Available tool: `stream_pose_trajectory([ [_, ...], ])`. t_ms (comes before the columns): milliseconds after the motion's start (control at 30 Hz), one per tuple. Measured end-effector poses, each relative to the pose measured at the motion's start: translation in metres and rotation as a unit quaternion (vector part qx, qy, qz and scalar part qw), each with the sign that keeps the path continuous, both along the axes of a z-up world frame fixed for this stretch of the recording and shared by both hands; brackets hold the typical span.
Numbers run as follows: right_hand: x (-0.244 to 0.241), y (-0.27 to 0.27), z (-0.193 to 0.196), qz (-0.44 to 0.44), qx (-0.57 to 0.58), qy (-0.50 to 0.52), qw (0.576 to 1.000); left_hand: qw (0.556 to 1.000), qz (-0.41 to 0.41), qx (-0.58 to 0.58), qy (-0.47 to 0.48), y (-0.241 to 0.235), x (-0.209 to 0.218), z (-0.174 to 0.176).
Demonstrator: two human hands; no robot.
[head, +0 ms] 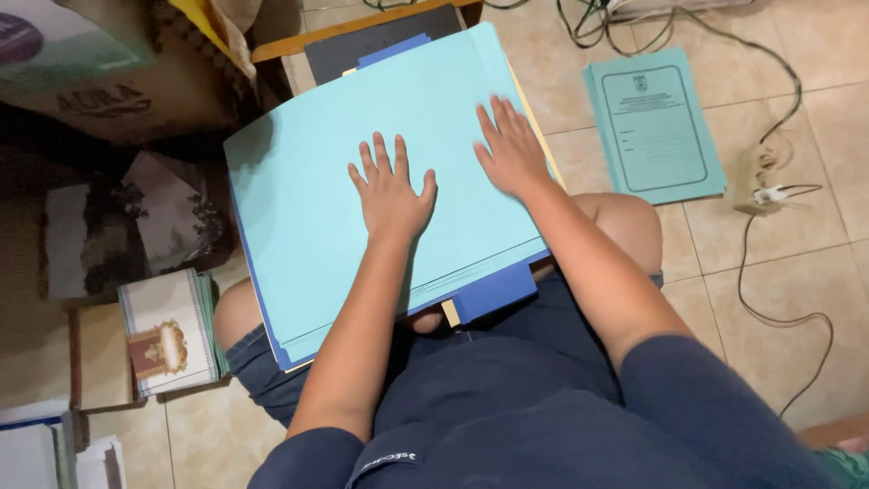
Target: Manually pressing and flattening a stack of paper folders on the floor using hands.
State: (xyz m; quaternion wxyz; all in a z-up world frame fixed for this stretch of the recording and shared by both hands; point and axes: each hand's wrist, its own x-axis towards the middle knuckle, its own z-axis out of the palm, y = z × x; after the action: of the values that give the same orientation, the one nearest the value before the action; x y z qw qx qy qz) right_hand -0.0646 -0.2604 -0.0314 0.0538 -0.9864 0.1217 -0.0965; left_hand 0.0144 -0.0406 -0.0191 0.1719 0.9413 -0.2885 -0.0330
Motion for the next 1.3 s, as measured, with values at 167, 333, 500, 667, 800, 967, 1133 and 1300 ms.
stream_pose_trajectory([
  [167, 0.099, -0.024, 0.0, -0.01, -0.012, -0.022, 1.0, 1.0, 0.005, -0.009, 0.001, 0.0, -0.003, 0.005],
  [333, 0.117, -0.02, 0.003, -0.032, -0.021, -0.053, 0.998, 1.0, 0.011, 0.007, 0.004, 0.0, -0.002, 0.007],
  [500, 0.057, 0.003, 0.017, -0.051, 0.015, -0.012, 0.999, 1.0, 0.015, -0.001, 0.001, 0.001, -0.002, 0.004],
  [667, -0.036, 0.04, 0.04, -0.088, 0.052, 0.039, 0.994, 0.998, 0.022, 0.031, 0.05, 0.002, -0.004, 0.02],
  [800, -0.09, 0.058, 0.051, -0.087, 0.094, 0.101, 0.987, 0.995, 0.028, 0.042, 0.082, 0.003, -0.004, 0.029],
  [967, -0.069, 0.046, 0.046, -0.081, 0.095, 0.128, 0.984, 0.995, 0.017, 0.055, 0.077, 0.003, -0.006, 0.028],
  [1133, 0.021, 0.014, 0.037, -0.045, 0.082, 0.124, 0.988, 0.995, 0.014, 0.063, 0.075, 0.003, -0.005, 0.033],
  [1300, 0.099, -0.007, 0.042, -0.035, 0.057, 0.099, 0.993, 0.992, 0.021, 0.074, 0.099, 0.002, -0.007, 0.042],
])
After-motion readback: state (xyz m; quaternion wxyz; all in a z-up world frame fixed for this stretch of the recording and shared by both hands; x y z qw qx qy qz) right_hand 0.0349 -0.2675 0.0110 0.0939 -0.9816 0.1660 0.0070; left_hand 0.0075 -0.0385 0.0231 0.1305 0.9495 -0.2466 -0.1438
